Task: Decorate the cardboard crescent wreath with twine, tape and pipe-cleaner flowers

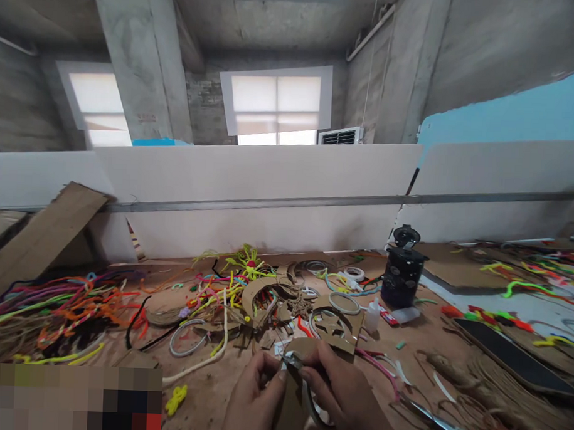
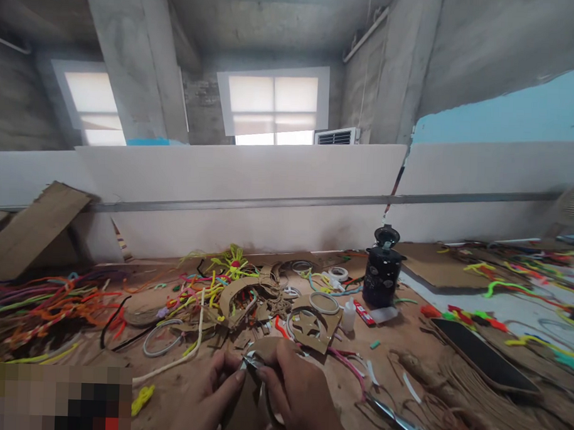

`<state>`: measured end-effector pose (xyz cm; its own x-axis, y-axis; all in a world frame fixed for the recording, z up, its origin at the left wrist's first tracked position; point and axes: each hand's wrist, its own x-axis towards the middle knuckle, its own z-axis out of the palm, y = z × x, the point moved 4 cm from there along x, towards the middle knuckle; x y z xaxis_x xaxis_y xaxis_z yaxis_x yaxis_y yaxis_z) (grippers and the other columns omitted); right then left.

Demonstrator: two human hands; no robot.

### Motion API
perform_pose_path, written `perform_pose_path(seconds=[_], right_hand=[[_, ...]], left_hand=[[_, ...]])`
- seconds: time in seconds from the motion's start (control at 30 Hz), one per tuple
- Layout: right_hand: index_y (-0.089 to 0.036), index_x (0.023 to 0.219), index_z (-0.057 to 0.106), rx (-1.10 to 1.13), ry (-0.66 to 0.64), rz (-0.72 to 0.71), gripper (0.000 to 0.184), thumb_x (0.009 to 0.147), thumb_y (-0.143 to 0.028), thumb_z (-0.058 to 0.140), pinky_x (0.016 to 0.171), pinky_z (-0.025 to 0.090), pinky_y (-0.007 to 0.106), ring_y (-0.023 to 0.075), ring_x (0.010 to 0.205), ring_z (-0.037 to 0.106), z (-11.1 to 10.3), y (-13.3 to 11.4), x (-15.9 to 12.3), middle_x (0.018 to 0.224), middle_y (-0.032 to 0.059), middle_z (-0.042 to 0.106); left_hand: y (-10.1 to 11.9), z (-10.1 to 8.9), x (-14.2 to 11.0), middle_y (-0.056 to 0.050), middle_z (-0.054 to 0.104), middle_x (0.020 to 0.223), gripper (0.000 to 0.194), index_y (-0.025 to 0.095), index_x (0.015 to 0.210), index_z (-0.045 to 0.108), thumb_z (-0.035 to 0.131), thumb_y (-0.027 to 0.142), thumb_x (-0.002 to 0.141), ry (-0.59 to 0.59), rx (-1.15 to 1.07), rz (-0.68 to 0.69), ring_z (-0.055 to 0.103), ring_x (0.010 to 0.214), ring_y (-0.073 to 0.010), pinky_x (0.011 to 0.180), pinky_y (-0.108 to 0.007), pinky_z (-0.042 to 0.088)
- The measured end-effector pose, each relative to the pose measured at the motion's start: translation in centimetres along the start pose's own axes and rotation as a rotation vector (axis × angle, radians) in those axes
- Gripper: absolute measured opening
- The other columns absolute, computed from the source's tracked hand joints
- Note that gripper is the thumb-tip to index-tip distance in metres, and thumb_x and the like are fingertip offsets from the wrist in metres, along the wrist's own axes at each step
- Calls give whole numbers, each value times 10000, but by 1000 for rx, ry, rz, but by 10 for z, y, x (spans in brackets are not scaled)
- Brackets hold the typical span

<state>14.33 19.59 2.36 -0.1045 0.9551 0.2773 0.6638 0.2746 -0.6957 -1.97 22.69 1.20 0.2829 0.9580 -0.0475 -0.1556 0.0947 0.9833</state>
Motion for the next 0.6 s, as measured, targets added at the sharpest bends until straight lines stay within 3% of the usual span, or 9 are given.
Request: perform_pose_path(seconds=[0.13, 0.27, 0.37, 0.47, 0.6], right_hand=[[-218, 929, 535, 164, -9, 26, 301, 956, -485, 399, 696, 426, 332, 222, 765, 593, -3, -4, 1, 837, 63, 662], [-216, 1001, 586, 488, -54, 72, 358, 940, -556, 491, 769, 448, 324, 223, 867, 585, -3, -4, 5, 921, 49, 643], [-222, 1072, 602, 719, -122, 88, 444, 848, -604, 620, 734, 450, 311, 220, 839, 596, 2, 6, 8, 893, 27, 640], [-225, 1166, 589, 763, -92, 106, 504, 741, -441, 754, 724, 450, 301, 216, 828, 606, 1, 18, 11, 894, 11, 651], [-216, 1125, 620, 694, 10, 211, 448, 686, -223, 713, 708, 461, 292, 220, 824, 626, -6, 29, 9, 877, 8, 674]], left_hand=[[3, 0, 1, -25, 697, 719, 336, 183, 769, 662, 811, 473, 686, 11, 21, 11, 621, 704, -202, 673, -280, 478], [10, -3, 2, -15, 675, 658, 316, 185, 731, 664, 800, 464, 675, 66, 61, 26, 615, 652, -198, 625, -271, 468], [14, -8, 3, 10, 637, 594, 292, 203, 688, 637, 794, 447, 656, 129, 68, 0, 606, 602, -194, 592, -269, 468], [16, -12, 3, 10, 652, 618, 283, 211, 692, 619, 785, 433, 638, 153, 83, -33, 615, 616, -201, 595, -276, 480], [15, -13, 2, 13, 670, 643, 305, 203, 804, 637, 765, 428, 643, 150, 52, -101, 659, 662, -226, 625, -296, 505]])
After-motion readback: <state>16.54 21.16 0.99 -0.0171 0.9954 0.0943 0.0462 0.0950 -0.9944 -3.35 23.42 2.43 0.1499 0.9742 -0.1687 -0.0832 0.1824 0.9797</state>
